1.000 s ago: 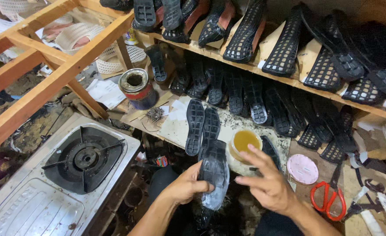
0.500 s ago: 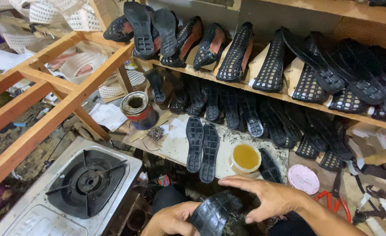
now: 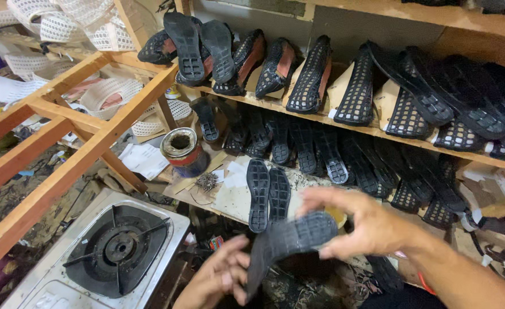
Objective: The person repeatedly picks up black shoe soles from a wooden shelf, applies a yellow liquid from a small container to the sole surface by hand, and returns each sole to the shelf. The process is repeated for multiple soles in a cluttered workshop.
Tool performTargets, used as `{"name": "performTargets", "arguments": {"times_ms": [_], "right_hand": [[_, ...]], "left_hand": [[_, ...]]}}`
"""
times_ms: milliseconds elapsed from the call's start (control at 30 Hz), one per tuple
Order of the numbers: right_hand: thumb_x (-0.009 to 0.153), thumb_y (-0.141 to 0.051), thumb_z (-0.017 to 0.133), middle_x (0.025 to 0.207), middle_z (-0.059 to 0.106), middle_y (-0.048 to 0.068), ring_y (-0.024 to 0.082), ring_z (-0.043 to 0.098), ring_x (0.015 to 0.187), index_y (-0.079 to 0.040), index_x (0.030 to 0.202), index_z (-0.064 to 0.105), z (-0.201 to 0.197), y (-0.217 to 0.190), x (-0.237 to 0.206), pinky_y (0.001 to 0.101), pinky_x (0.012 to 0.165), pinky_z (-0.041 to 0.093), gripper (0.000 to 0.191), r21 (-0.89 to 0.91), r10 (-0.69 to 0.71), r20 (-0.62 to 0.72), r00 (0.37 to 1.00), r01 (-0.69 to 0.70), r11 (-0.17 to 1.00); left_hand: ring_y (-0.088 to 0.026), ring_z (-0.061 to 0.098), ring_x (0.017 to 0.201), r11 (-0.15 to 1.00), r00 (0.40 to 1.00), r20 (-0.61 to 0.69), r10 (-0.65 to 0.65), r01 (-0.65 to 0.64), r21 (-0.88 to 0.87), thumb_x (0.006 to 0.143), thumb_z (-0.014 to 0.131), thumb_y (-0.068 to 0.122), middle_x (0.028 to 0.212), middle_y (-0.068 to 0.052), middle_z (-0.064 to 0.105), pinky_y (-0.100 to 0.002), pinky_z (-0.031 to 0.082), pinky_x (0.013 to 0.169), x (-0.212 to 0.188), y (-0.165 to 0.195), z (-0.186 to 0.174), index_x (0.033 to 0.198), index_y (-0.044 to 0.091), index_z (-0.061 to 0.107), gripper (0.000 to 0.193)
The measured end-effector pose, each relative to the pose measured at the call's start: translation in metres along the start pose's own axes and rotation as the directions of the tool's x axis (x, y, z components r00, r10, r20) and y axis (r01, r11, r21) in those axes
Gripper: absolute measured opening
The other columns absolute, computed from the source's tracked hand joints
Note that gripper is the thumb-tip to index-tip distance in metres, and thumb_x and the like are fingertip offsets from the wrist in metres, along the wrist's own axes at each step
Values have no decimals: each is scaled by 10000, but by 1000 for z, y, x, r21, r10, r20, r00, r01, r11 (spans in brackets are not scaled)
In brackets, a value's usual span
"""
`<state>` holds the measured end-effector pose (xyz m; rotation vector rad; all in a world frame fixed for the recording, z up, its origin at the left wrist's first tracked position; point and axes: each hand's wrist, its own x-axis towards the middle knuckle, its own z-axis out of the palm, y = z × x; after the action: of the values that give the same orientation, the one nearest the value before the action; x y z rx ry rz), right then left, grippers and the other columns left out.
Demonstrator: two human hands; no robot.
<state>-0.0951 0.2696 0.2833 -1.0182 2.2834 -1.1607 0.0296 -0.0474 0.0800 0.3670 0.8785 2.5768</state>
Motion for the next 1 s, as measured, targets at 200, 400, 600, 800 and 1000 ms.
{"name": "performTargets", "arguments": {"times_ms": [200,400,600,800,1000], "right_hand": [[794,60,784,1365,606,180,217,663,1233,-29,1483,399,-40,-19,70,405,973,637,794,106,-275,-662,698,451,886],[841,-75,926,1413,616,167,258,647,1286,-38,1463,492,-51,-7,189,423,1119,551,759,-575,-617,-753,229,228,786],[746,-317,916,1205,640,118,320,578,1126,-48,1465,504,-37,-5,246,527,1110,344,871,-735,-628,-660,412,-185,652],[730,-429,918,1119,575,122,338,508,1100,-64,1474,536,-27,-25,227,645,1116,274,913,-818,-584,-543,603,-222,530],[840,-317,818,1278,590,159,337,517,1263,-42,1345,602,22,5,155,595,1130,326,615,-866,-689,-327,647,86,492]], "left_hand": [[-284,728,939,956,810,-556,186,-18,293,902,575,11,1218,-174,653,-357,609,760,20,-35,-36,1478,14,408,600],[-261,734,881,932,766,-594,245,-18,362,931,556,-2,1118,-170,679,-376,618,731,28,-43,-34,1427,-5,481,502],[-258,741,872,929,734,-639,232,27,368,939,555,17,1095,-178,695,-376,625,730,29,-38,-24,1370,-13,536,433],[-252,734,870,911,751,-595,285,-18,413,936,563,-1,1100,-184,696,-367,618,720,27,-44,-33,1361,-29,544,427],[-231,724,889,913,755,-586,295,-42,405,951,586,74,1105,-153,687,-345,613,741,17,-49,-38,1385,-11,529,445]]}}
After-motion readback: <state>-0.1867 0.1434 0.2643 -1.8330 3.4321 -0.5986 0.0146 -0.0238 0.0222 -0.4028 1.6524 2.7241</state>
